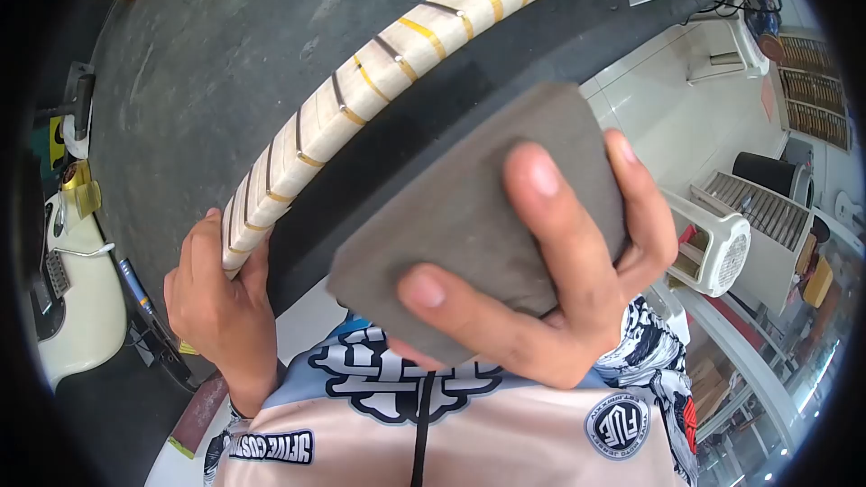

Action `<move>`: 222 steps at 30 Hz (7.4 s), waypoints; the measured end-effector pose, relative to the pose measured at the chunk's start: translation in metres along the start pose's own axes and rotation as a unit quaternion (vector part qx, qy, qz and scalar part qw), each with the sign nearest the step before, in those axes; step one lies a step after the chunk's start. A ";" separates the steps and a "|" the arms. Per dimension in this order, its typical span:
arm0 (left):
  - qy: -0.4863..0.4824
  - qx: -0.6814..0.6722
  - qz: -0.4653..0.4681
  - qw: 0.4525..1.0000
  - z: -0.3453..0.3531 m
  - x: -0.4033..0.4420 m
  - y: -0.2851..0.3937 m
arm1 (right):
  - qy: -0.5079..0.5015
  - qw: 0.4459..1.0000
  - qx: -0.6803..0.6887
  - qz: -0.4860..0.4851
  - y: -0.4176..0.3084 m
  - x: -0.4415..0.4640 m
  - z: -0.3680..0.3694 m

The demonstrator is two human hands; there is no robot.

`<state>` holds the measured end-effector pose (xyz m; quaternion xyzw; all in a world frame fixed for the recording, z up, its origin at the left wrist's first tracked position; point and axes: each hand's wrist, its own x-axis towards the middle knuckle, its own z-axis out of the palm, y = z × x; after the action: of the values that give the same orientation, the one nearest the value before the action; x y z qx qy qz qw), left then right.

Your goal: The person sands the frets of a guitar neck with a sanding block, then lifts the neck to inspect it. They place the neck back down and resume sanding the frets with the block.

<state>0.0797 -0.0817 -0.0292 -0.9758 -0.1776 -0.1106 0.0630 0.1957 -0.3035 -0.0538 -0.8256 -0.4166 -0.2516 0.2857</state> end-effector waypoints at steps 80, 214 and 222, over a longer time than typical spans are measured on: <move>0.001 0.000 -0.001 1.000 0.000 0.000 0.001 | 0.035 0.997 0.058 -0.025 0.006 0.026 0.035; -0.020 -0.064 -0.018 0.998 -0.013 -0.008 -0.024 | -0.029 0.994 0.014 -0.105 -0.017 0.010 0.019; -0.029 -0.066 -0.004 0.997 -0.012 -0.011 -0.025 | -0.072 0.993 0.006 -0.097 -0.039 0.011 0.027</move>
<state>0.0579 -0.0640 -0.0177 -0.9800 -0.1754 -0.0938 -0.0074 0.1739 -0.2605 -0.0556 -0.7958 -0.5152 -0.2157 0.2340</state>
